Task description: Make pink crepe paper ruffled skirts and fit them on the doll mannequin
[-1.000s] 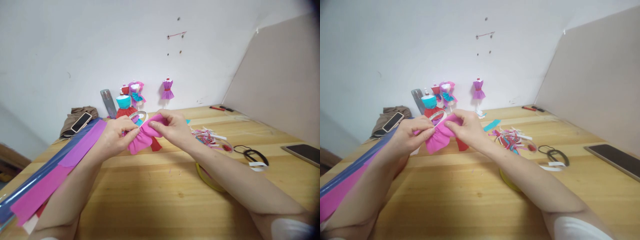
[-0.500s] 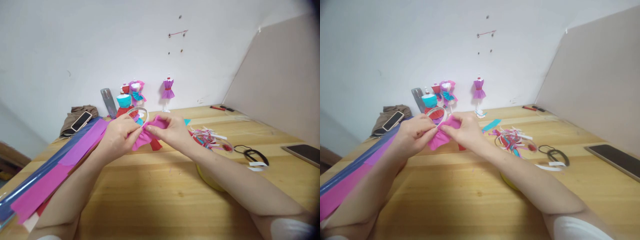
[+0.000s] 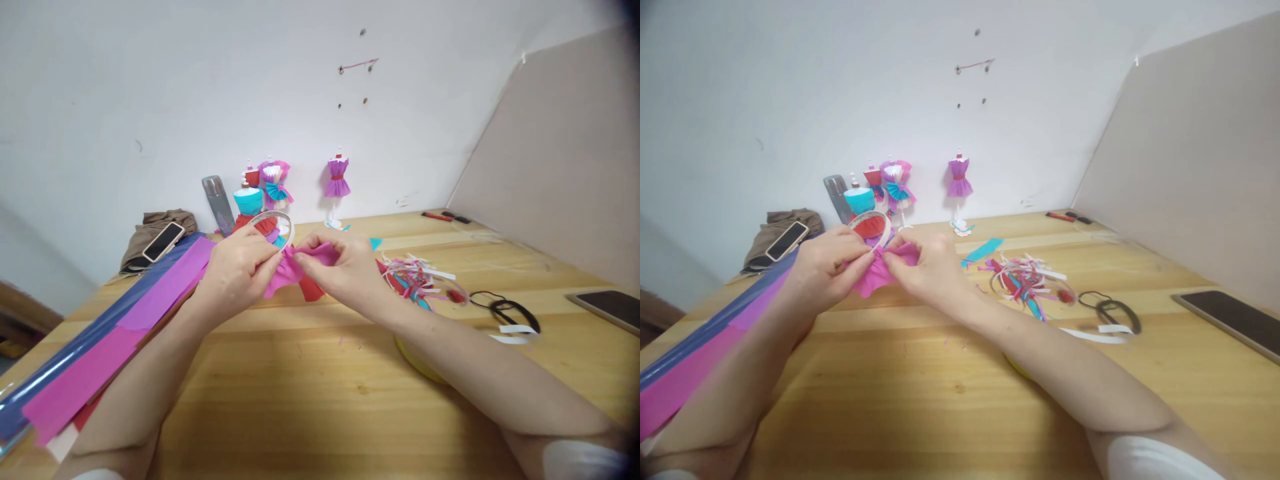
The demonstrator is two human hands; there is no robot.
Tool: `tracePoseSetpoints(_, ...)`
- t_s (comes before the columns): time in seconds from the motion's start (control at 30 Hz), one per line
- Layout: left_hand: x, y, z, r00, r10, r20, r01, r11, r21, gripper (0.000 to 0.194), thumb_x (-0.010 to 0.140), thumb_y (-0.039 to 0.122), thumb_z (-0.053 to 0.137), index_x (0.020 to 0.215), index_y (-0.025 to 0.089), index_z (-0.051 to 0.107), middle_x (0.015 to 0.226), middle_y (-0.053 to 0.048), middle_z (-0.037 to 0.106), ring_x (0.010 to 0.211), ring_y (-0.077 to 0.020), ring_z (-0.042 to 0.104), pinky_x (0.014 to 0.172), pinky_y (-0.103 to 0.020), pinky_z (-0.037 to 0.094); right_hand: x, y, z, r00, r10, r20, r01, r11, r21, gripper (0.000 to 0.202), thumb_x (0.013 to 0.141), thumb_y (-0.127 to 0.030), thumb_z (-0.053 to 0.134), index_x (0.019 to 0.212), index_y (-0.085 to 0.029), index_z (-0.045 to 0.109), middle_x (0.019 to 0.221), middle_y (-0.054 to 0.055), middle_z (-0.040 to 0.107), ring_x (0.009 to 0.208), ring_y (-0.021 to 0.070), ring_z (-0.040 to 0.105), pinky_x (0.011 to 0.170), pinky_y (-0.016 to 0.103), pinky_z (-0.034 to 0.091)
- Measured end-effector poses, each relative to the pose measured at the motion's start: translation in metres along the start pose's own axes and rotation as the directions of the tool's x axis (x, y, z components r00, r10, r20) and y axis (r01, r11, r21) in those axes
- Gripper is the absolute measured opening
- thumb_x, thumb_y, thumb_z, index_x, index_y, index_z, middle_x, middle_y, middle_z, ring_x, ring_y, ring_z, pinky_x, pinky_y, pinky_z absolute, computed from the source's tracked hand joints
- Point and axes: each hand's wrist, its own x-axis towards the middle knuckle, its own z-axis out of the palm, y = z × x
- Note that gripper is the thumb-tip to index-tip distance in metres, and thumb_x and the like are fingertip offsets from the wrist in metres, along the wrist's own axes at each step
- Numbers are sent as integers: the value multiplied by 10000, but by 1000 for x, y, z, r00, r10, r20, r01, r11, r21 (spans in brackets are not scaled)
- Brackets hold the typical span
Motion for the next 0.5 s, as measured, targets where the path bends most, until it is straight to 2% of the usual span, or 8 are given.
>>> tracePoseSetpoints(0.2,1,0,-7,998,-68,16,70,991,-115,326,910,162,519,592,152,588,571,-16,584,618,-138,518,574,-259,391,4,0,-4,997,75,4,-75,996,54,153,771,-292,680,672,-183,640,610,-11,609,582,125,535,568,260,393)
tracePoseSetpoints(0.5,1,0,-5,998,-51,32,56,986,-156,324,913,163,517,594,158,571,570,-14,592,622,-138,508,584,-266,387,7,4,-2,997,72,20,-73,994,87,178,738,-282,691,602,-192,621,567,-16,617,571,124,543,596,268,419)
